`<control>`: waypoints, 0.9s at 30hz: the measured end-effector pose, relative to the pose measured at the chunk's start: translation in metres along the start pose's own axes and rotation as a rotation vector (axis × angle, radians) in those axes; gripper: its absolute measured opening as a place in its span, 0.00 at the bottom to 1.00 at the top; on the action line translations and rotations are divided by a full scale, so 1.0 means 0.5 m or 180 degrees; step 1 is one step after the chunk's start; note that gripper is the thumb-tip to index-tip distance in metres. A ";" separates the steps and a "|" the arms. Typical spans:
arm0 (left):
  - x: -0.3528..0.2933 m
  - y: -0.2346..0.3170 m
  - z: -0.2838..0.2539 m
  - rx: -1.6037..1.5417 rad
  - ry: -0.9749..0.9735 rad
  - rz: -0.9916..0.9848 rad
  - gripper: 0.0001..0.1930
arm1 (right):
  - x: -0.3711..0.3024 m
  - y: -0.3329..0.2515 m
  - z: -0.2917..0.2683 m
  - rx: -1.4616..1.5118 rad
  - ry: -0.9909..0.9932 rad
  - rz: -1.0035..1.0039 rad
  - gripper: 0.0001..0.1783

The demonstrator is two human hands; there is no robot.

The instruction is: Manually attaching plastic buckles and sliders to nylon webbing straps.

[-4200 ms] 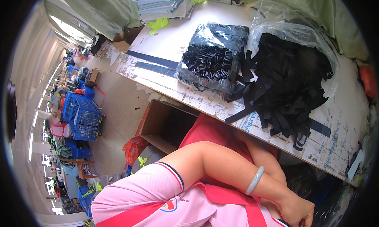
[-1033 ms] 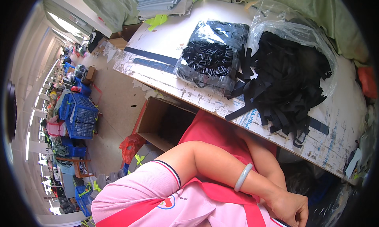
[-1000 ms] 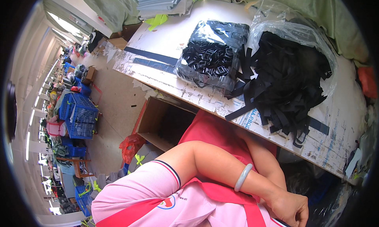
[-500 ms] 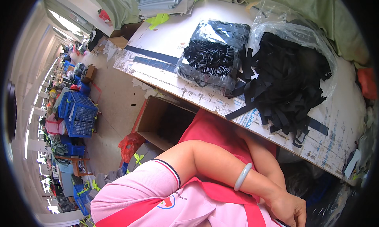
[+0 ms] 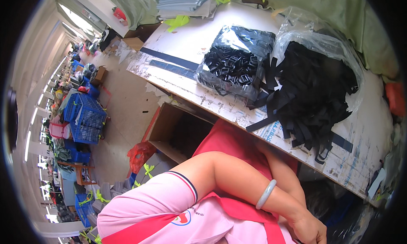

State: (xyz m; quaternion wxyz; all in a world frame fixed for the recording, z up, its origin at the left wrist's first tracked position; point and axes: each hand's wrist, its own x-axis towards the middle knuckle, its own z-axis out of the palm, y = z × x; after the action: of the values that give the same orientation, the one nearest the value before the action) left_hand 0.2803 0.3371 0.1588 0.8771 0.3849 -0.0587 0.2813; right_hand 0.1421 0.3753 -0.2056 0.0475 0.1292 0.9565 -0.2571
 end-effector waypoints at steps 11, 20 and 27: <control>-0.020 0.019 0.000 -0.0665 0.0154 0.0017 0.12 | 0.007 0.030 0.034 -0.0196 0.0451 -0.0211 0.21; -0.031 -0.047 -0.095 0.1436 0.2284 0.1234 0.05 | -0.019 0.043 0.060 -0.0303 0.0348 -0.0136 0.19; -0.293 -0.095 -0.161 0.3078 0.3260 0.0575 0.09 | -0.123 0.046 0.004 0.0703 -0.0515 -0.0196 0.11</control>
State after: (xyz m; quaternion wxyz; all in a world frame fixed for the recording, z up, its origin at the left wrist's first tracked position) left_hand 0.1744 0.3025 0.0254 0.4986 0.5441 0.4607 0.4931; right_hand 0.2077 0.3797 -0.2086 0.1020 0.0832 0.9189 -0.3718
